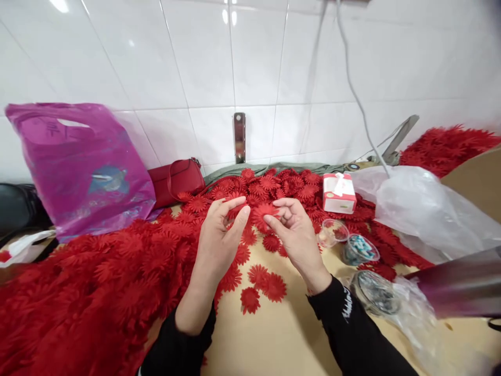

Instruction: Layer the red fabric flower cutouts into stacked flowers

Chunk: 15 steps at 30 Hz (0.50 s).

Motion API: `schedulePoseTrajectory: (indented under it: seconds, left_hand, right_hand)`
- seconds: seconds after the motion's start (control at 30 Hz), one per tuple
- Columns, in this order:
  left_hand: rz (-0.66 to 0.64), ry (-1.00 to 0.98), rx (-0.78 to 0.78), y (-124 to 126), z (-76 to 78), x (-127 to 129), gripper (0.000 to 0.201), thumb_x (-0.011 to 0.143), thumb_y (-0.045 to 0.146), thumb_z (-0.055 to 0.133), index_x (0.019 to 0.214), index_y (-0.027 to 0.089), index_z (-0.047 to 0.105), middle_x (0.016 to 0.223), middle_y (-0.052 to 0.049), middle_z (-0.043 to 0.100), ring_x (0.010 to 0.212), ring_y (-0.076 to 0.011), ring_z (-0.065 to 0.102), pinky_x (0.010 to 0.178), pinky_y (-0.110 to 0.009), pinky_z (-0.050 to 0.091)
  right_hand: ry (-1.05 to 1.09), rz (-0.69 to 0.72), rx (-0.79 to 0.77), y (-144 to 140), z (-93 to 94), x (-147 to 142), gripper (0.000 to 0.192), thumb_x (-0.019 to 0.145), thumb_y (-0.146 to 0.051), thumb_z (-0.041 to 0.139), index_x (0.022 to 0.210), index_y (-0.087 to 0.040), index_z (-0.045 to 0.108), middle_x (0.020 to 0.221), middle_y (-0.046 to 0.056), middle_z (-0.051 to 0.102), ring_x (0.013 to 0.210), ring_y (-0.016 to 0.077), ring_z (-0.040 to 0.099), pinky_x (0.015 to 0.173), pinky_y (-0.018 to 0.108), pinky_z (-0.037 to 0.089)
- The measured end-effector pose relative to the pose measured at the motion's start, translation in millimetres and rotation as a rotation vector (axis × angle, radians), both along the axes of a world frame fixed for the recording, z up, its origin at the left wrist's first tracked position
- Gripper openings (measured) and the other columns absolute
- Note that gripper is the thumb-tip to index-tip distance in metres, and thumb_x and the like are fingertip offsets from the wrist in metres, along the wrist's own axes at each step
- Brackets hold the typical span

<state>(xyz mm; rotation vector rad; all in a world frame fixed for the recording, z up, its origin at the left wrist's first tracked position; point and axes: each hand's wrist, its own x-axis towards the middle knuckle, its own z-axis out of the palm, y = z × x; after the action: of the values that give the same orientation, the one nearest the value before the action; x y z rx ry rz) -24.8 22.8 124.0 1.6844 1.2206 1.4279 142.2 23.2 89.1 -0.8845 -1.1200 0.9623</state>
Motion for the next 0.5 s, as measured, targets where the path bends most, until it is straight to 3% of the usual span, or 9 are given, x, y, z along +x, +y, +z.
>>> schedulePoseTrajectory:
  seconds: [0.07, 0.17, 0.27, 0.4, 0.5]
  left_hand:
    - [-0.017, 0.011, 0.002, 6, 10.2, -1, 0.027, 0.090, 0.041, 0.070, 0.106, 0.022, 0.079, 0.111, -0.007, 0.067, 0.106, -0.0220, 0.064, 0.094, -0.032, 0.051]
    - [-0.174, -0.009, -0.099, 10, 17.3, -8, 0.025, 0.090, 0.044, 0.070, 0.087, 0.019, 0.075, 0.090, -0.004, 0.066, 0.088, -0.0188, 0.060, 0.084, -0.030, 0.049]
    - [-0.284, -0.050, -0.164, 13, 15.5, -14, 0.028, 0.089, 0.046, 0.072, 0.081, 0.019, 0.070, 0.081, -0.001, 0.061, 0.080, -0.0170, 0.056, 0.076, -0.028, 0.046]
    - [-0.277, -0.024, -0.154, 20, 8.4, -16, 0.032, 0.088, 0.046, 0.074, 0.073, 0.018, 0.066, 0.077, -0.001, 0.058, 0.077, -0.0157, 0.051, 0.074, -0.027, 0.043]
    - [-0.262, -0.075, -0.177, 27, 2.9, -14, 0.035, 0.088, 0.048, 0.073, 0.070, 0.018, 0.064, 0.073, 0.001, 0.053, 0.071, -0.0134, 0.045, 0.069, -0.027, 0.039]
  right_hand:
    - [-0.069, 0.094, 0.050, 7, 24.0, -5, 0.037, 0.081, -0.038, 0.083, 0.106, -0.025, 0.059, 0.071, -0.009, 0.059, 0.063, 0.0110, 0.053, 0.063, 0.026, 0.043]
    - [-0.177, 0.200, 0.083, 12, 44.1, -9, 0.031, 0.084, -0.033, 0.080, 0.105, -0.024, 0.060, 0.075, -0.007, 0.062, 0.066, 0.0112, 0.054, 0.065, 0.027, 0.043]
    - [-0.238, 0.194, 0.097, 15, 44.2, -10, 0.026, 0.085, -0.026, 0.076, 0.104, -0.024, 0.060, 0.083, -0.005, 0.062, 0.074, 0.0120, 0.057, 0.071, 0.027, 0.045]
    - [-0.270, 0.121, 0.109, 19, 35.0, -5, 0.030, 0.082, -0.024, 0.078, 0.104, -0.024, 0.058, 0.095, -0.003, 0.061, 0.079, 0.0115, 0.059, 0.074, 0.027, 0.050]
    - [-0.303, 0.164, 0.090, 21, 34.1, 3, 0.032, 0.084, -0.027, 0.077, 0.109, -0.025, 0.057, 0.102, -0.001, 0.062, 0.080, 0.0115, 0.061, 0.075, 0.028, 0.053]
